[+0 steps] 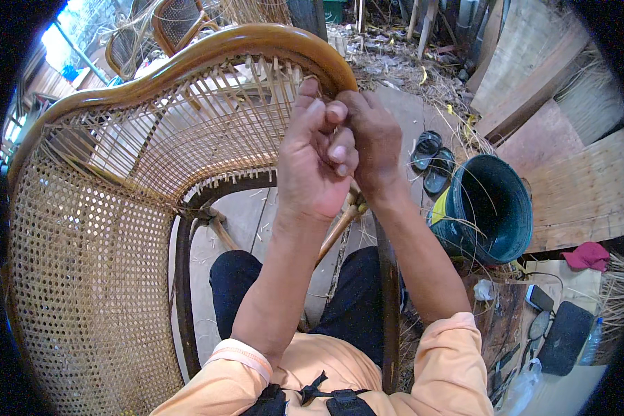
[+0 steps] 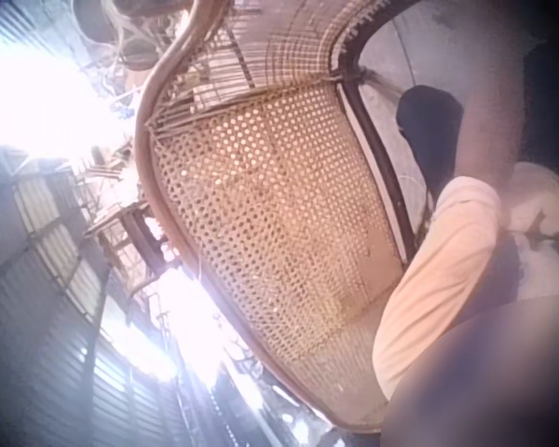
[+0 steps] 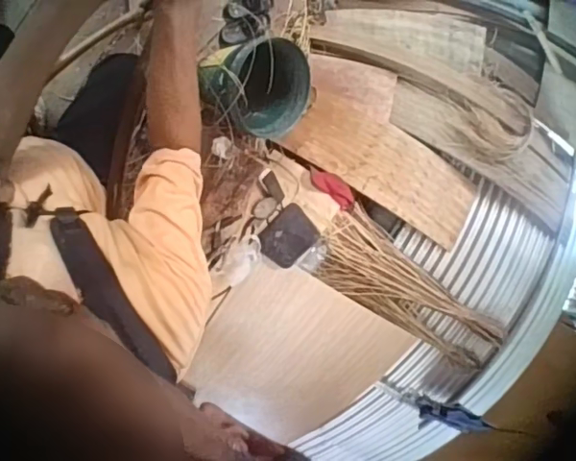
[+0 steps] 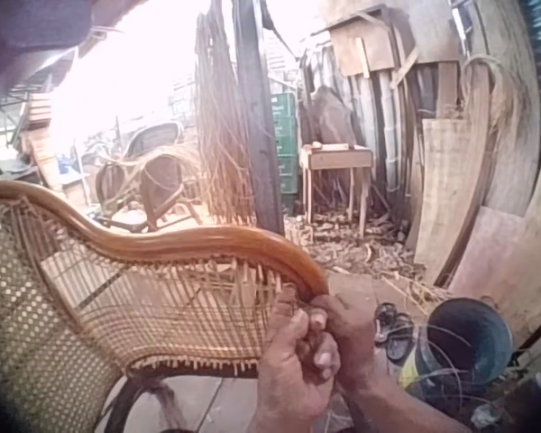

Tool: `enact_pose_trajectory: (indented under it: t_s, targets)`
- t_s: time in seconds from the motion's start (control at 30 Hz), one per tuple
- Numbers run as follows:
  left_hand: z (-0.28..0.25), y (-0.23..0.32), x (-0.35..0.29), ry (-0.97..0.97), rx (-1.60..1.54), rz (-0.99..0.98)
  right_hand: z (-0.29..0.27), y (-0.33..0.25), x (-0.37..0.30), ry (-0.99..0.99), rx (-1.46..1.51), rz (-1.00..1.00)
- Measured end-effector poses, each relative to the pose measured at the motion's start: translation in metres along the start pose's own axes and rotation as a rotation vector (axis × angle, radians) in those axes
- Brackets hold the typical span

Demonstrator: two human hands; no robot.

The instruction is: The person trims rattan strands on a chair frame using a knife, hammer, and shears, applies adhesive using a swab, weaves rattan strips into the backrest by hand, and trims the strips with a knife.

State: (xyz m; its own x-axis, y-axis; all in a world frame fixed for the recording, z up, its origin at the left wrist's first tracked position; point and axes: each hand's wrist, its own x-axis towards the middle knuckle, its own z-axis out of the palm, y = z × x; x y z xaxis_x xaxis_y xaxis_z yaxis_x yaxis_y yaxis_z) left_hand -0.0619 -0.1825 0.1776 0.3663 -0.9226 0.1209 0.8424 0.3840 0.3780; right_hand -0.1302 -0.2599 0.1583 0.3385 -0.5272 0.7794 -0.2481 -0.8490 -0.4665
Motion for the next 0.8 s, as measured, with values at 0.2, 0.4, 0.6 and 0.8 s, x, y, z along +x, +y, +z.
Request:
enact_pose_trajectory:
  t_s: [0.2, 0.4, 0.6, 0.8]
  targets:
    - [-0.016, 0.015, 0.004, -0.249, -0.619, -0.309, -0.002, 0.001, 0.006, -0.051, -0.155, -0.002]
    - [-0.055, 0.035, -0.033, 0.003, -0.036, -0.199, 0.003, -0.007, 0.021, 0.165, -0.150, -0.120]
    - [-0.129, 0.030, -0.089, 0.241, 0.085, -0.337, 0.014, -0.026, 0.028, 0.140, -0.275, -0.045]
    - [-0.162, 0.016, -0.112, 0.479, 0.019, -0.372, 0.019, -0.037, 0.033, 0.147, -0.466, -0.106]
